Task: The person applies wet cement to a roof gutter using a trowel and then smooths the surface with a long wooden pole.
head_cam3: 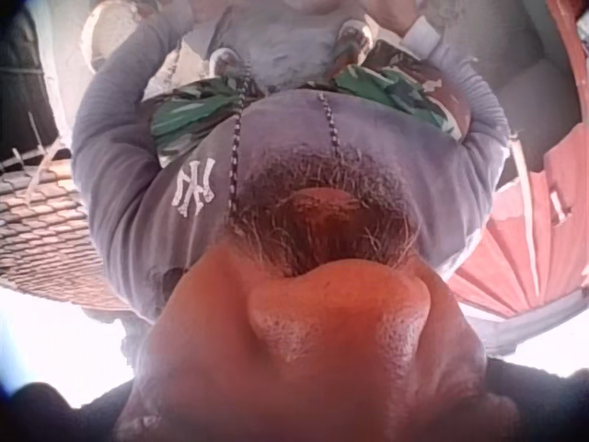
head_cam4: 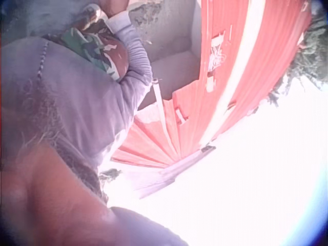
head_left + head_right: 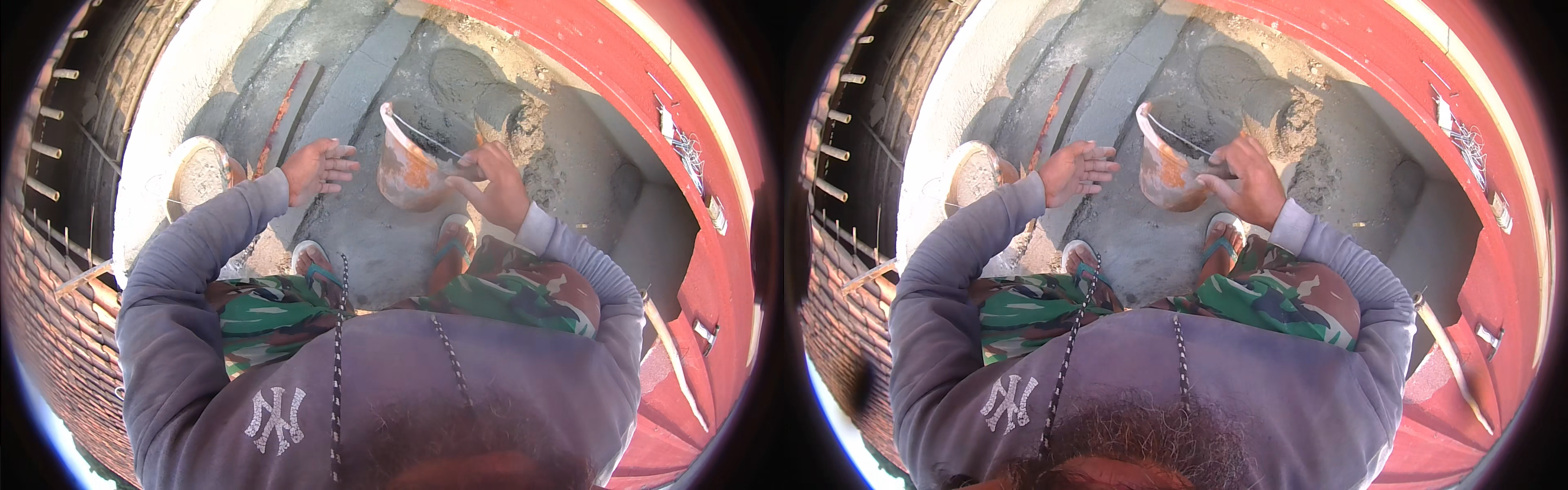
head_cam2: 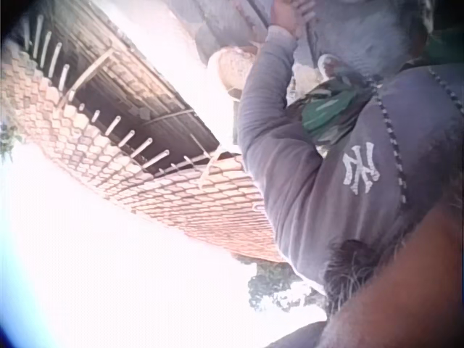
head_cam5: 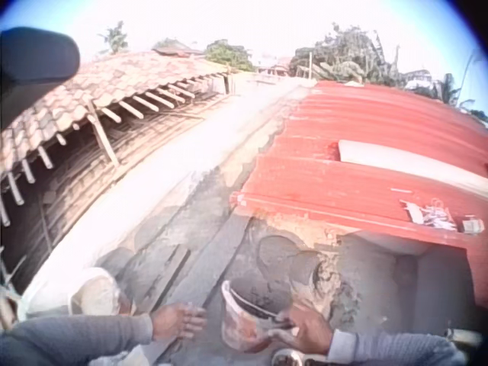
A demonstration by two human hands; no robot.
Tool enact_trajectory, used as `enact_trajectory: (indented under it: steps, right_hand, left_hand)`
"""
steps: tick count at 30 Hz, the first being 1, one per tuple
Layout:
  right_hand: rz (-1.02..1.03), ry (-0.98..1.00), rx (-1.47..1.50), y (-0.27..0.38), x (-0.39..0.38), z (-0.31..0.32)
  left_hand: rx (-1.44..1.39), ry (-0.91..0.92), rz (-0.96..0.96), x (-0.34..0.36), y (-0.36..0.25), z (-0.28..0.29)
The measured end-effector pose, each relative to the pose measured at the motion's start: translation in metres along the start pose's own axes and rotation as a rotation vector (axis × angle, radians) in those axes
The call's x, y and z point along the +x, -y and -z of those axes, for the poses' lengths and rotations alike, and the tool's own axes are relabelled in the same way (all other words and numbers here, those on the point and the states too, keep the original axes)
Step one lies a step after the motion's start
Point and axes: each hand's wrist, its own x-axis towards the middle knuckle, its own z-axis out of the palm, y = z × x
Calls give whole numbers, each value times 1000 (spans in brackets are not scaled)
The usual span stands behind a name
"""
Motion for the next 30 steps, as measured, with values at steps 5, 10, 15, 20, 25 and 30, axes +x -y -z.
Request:
enact_trajectory:
  steps: [5, 10, 15, 20, 25, 30]
  right_hand:
    - [306, 396, -9, -3, -9, -25]
    - [341, 344, 9, 9, 6, -26]
    - [90, -34, 28, -21, 21, -11]
    - [-423, -399, 677, -24, 41, 32]
    - [-860, -405, 871, -103, 19, -10]
    - [-941, -468, 375, -163, 11, -42]
  left_hand:
    - [20, -38, 16, -26, 13, -17]
    - [-31, -87, -5, -22, 32, -45]
    - [42, -201, -110, -14, 14, -25]
    - [180, -523, -386, -65, -22, 24]
    - [161, -553, -516, -80, -59, 33]
    - [167, -644, -541, -128, -41, 37]
